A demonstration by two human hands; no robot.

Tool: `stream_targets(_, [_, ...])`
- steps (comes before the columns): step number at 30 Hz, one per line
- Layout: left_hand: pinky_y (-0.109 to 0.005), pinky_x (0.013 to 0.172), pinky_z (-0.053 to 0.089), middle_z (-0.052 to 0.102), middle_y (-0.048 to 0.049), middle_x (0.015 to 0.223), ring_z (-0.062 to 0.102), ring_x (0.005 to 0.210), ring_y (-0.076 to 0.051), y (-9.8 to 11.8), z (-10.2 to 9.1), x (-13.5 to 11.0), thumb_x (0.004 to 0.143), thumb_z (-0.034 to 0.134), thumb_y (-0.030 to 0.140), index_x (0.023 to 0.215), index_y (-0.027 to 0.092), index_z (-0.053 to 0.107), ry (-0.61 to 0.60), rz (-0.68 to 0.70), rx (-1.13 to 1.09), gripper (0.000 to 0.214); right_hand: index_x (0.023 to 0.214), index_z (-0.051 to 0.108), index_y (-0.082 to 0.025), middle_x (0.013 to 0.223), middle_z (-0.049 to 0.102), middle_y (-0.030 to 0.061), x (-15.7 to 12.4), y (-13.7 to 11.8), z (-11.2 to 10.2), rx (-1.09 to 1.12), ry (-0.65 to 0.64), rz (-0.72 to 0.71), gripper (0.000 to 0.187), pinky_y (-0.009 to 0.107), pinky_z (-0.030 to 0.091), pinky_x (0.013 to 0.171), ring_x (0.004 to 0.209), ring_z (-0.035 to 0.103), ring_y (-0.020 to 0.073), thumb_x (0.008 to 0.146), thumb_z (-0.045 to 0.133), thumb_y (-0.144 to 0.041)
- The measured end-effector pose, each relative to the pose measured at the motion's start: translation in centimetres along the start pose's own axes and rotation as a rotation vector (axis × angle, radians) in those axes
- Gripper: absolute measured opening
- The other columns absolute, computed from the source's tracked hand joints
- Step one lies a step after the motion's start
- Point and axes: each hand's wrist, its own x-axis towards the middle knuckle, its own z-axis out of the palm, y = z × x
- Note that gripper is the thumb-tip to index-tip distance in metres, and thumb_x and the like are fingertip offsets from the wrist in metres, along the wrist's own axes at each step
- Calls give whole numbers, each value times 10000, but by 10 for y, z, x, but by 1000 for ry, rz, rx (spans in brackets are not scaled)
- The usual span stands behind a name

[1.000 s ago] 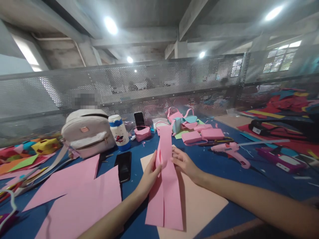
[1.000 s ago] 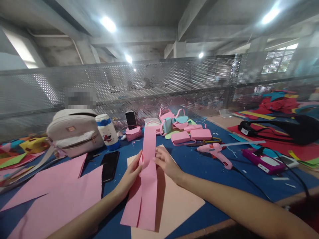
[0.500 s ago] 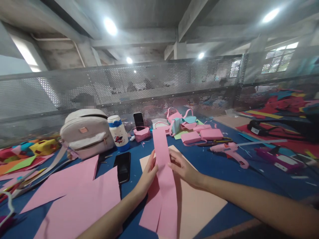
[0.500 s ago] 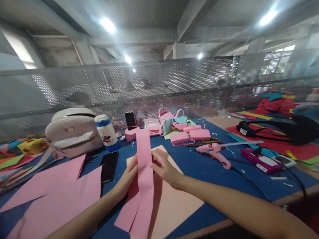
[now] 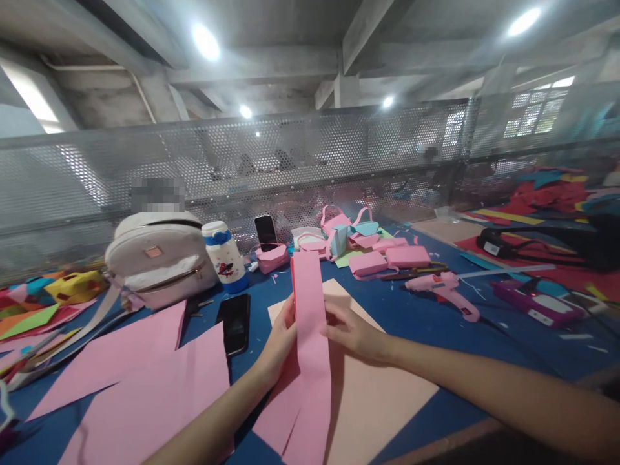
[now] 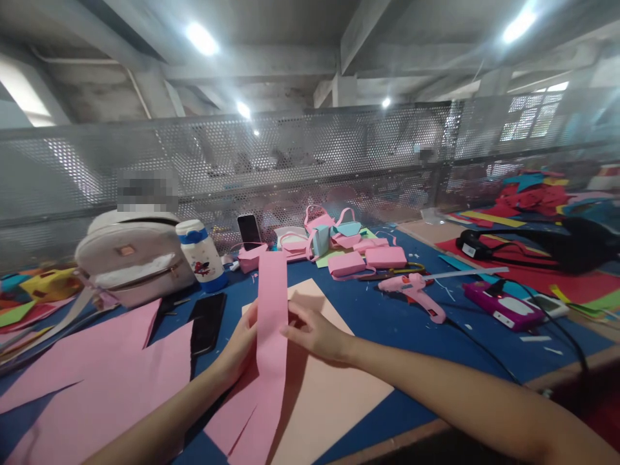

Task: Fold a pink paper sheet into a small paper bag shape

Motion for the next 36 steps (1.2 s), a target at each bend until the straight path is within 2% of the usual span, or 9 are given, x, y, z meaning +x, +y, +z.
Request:
stream_targets(7, [-315, 790, 537, 708, -92, 1104, 679, 939, -266, -1, 2, -3, 778, 744, 346, 1102, 182, 659, 51, -27, -7, 373, 1261, 578, -195, 1223, 614, 89, -3, 7, 0, -32, -8, 3, 407, 371, 466, 938, 1074, 591, 226, 901, 614, -380])
stream_targets(12, [-279, 729, 538, 738, -59, 921, 689, 825, -219, -4, -5, 4, 694, 788, 409, 975, 171, 662, 293, -55, -132, 390, 1165, 635, -177, 1156, 650, 85, 4, 7, -2, 50, 60, 8, 350, 376, 470, 941, 1093, 595, 242, 892, 616, -395])
stream_targets(15, [-257, 665, 530, 723, -4, 759, 676, 704, -180, -6, -12, 11, 643, 804, 374, 853, 184, 629, 356, -93, -130, 332, 1035, 679, -184, 1052, 678, 65, 9, 11, -6, 70, 205, 23, 292, 368, 491, 890, 1006, 623, 238, 850, 644, -408])
stream_targets(18, [-234, 611, 513, 703, 13, 680, 660, 624, -159, -4, -17, 15, 599, 814, 290, 800, 174, 636, 311, -124, -113, 292, 968, 664, -199, 912, 687, 37, 14, 19, -15, 110, 402, 61, 267, 356, 516, 790, 856, 647, 222, 803, 655, -409])
stream_targets(23, [-283, 573, 516, 731, -90, 695, 670, 572, -211, 5, -21, 17, 566, 819, 195, 816, 95, 703, 116, -201, -69, 293, 983, 584, -206, 893, 671, 29, 18, 31, -29, 102, 574, 63, 220, 356, 516, 776, 818, 644, 204, 833, 558, -366])
stream_targets(27, [-318, 711, 544, 757, -123, 828, 717, 756, -269, 10, -24, 20, 569, 831, 200, 883, 101, 709, 82, -148, -91, 351, 1189, 480, -230, 1105, 614, 68, 21, 37, -36, 54, 648, 41, 385, 414, 499, 890, 977, 620, 217, 807, 536, -243])
stream_targets(31, [-342, 853, 529, 757, -133, 936, 696, 963, -309, 12, -27, 22, 572, 853, 210, 917, 115, 705, 88, -74, -107, 387, 1397, 373, -304, 1485, 291, 84, 19, 32, -36, -434, 552, -96, 782, 474, 346, 1096, 1381, 306, 239, 689, 479, 9])
stream_targets(33, [-354, 887, 521, 756, -134, 956, 681, 1009, -320, 12, -27, 23, 569, 865, 218, 911, 118, 706, 87, -58, -103, 390, 1345, 483, -328, 1543, 177, 42, 15, 27, -33, -797, 382, -178, 781, 504, 241, 1154, 1447, 143, 242, 683, 417, 81])
stream_targets(36, [-384, 898, 523, 757, -135, 954, 675, 1023, -341, 13, -28, 25, 551, 885, 251, 903, 119, 710, 62, -58, -92, 415, 1221, 604, -312, 1548, 187, 34, 12, 19, -31, -1091, 204, -244, 673, 525, 216, 1158, 1447, 116, 256, 743, 393, 113])
